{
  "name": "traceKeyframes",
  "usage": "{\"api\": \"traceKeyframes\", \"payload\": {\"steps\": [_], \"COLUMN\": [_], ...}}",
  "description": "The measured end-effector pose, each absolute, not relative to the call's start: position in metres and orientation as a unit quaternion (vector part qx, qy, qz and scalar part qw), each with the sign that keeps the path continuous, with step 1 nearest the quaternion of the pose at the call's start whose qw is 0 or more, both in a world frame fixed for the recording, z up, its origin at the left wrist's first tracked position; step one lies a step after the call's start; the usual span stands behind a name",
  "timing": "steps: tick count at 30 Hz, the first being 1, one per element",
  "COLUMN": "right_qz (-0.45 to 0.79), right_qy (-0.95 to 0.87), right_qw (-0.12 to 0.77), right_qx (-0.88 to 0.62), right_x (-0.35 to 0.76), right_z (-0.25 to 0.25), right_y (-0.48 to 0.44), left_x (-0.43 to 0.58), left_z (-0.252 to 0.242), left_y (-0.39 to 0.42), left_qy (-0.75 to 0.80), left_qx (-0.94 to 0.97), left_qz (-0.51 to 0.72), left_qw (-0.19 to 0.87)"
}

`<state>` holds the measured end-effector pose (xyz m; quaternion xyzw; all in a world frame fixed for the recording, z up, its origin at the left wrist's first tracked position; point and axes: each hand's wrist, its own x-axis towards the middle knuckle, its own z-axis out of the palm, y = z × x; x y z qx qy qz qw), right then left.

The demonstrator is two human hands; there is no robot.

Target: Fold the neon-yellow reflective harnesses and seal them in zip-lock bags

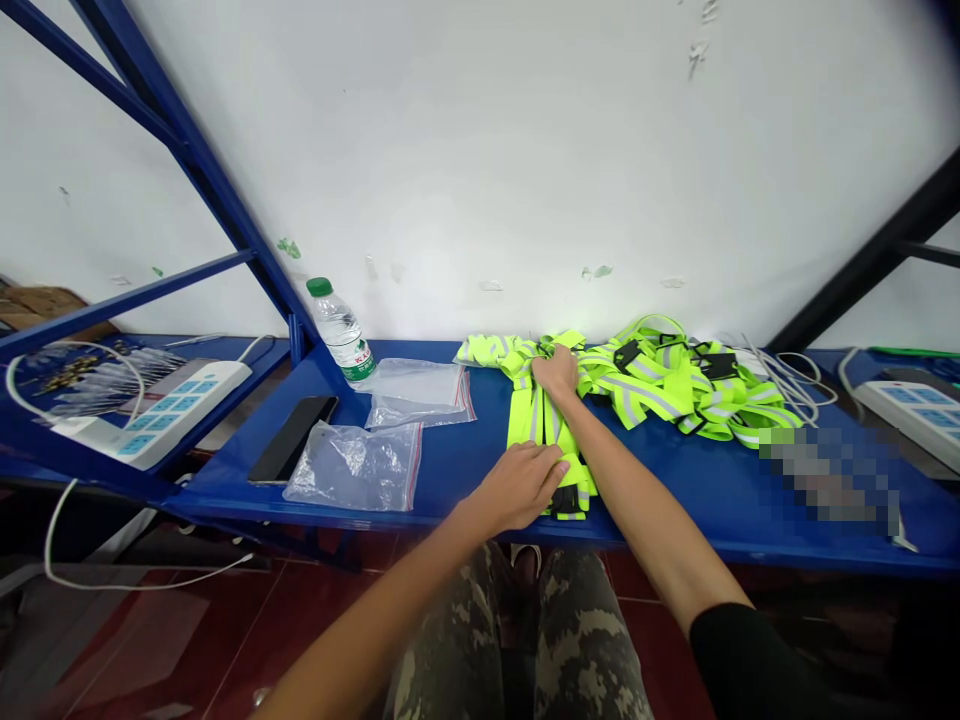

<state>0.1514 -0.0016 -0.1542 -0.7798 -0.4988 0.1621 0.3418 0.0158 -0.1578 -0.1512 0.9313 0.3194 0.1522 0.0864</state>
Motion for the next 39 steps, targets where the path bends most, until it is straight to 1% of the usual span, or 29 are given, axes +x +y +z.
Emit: {"api": "traceKeyframes", "payload": {"steps": [2,6,7,9,11,13,15,17,20,23,26,29,33,39], "right_qz": [0.172,0.233,0.231,0.183,0.116,0.069,0.056,0.025,-0.013,-0.013,-0.021,-0.032,-0.030,0.013], "right_qy": [-0.550,-0.697,-0.719,-0.767,-0.789,-0.800,-0.793,-0.785,-0.825,-0.841,-0.847,-0.847,-0.841,-0.805], "right_qw": [0.288,0.165,0.150,0.128,0.157,0.211,0.240,0.265,0.280,0.271,0.260,0.262,0.269,0.307], "right_qx": [-0.765,-0.658,-0.638,-0.602,-0.583,-0.557,-0.557,-0.560,-0.490,-0.468,-0.463,-0.461,-0.469,-0.507], "right_x": [0.154,0.171,0.177,0.186,0.191,0.191,0.186,0.181,0.180,0.188,0.193,0.191,0.187,0.185], "right_z": [-0.152,-0.131,-0.125,-0.113,-0.108,-0.113,-0.128,-0.149,-0.173,-0.179,-0.176,-0.175,-0.180,-0.180], "right_y": [0.000,-0.009,-0.018,-0.048,-0.091,-0.140,-0.184,-0.214,-0.231,-0.225,-0.215,-0.210,-0.205,-0.192], "left_x": [0.018,0.021,0.021,0.020,0.019,0.017,0.016,0.017,0.020,0.022,0.020,0.015,0.012,0.017], "left_z": [-0.151,-0.153,-0.154,-0.155,-0.157,-0.158,-0.161,-0.164,-0.168,-0.170,-0.166,-0.160,-0.160,-0.161], "left_y": [-0.154,-0.147,-0.146,-0.147,-0.148,-0.149,-0.147,-0.142,-0.133,-0.129,-0.136,-0.151,-0.168,-0.156], "left_qy": [0.322,0.329,0.329,0.329,0.337,0.346,0.351,0.367,0.390,0.393,0.413,0.432,0.443,0.493], "left_qx": [0.934,0.936,0.936,0.934,0.929,0.924,0.915,0.892,0.847,0.829,0.808,0.796,0.819,0.810], "left_qz": [0.134,0.111,0.115,0.128,0.144,0.154,0.170,0.207,0.263,0.283,0.325,0.371,0.342,0.298], "left_qw": [0.078,0.056,0.053,0.051,0.050,0.062,0.100,0.165,0.247,0.282,0.266,0.203,0.128,0.107]}}
